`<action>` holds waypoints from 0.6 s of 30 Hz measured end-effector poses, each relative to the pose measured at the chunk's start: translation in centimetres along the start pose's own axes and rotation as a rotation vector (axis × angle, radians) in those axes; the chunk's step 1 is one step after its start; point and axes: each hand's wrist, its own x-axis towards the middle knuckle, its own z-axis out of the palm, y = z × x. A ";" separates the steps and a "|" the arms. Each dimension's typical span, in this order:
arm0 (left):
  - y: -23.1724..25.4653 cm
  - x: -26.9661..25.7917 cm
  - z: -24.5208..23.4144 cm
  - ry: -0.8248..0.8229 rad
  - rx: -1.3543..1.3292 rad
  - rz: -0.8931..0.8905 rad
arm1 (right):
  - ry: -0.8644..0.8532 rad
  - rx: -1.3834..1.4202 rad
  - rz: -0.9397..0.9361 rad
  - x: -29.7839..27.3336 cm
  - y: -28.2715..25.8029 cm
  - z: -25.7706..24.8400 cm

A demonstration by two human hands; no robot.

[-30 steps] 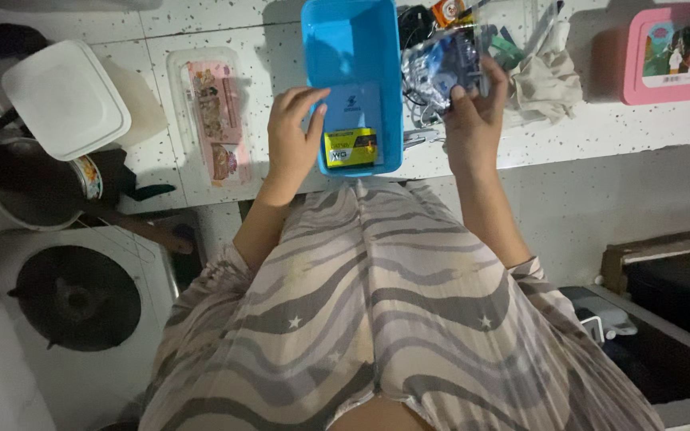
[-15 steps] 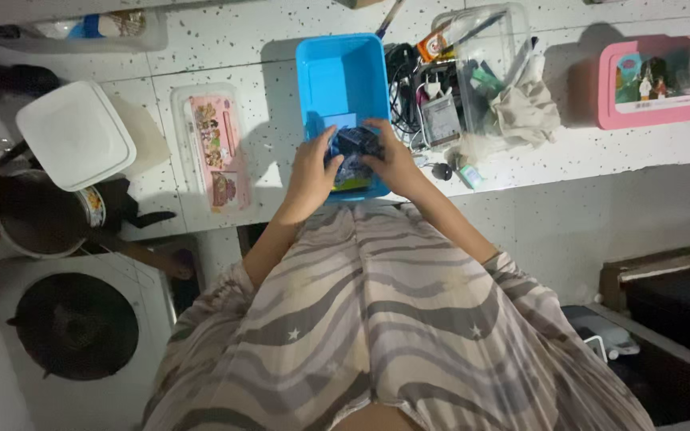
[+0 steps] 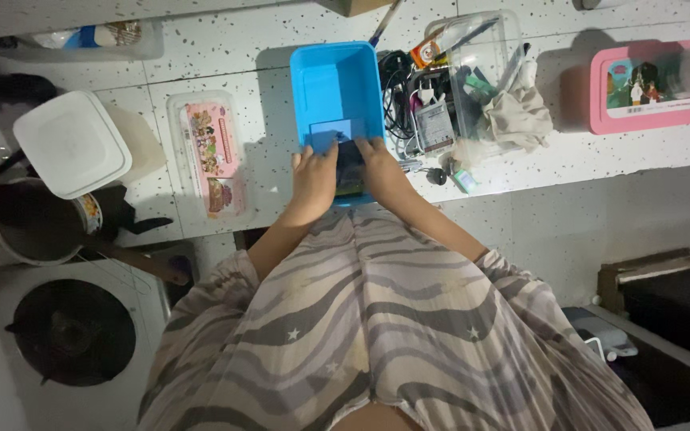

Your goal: The person wipes several small items with a cloth and places them into a blue plastic container. Items handled include a blue card, a black rectangular object, a yellow packet, a foil-wrapped item, and a white box. The person uses a cloth to wipe each item before placing it in the container.

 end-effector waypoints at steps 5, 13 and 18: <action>0.0 0.2 1.8 -0.176 0.046 -0.050 | -0.027 -0.149 -0.050 0.8 1.3 1.9; -1.2 -0.2 6.5 -0.144 0.266 0.005 | -0.109 -0.319 -0.013 1.5 2.0 5.1; -0.7 -0.1 6.9 -0.205 0.413 -0.011 | -0.172 -0.365 0.034 1.6 1.9 5.6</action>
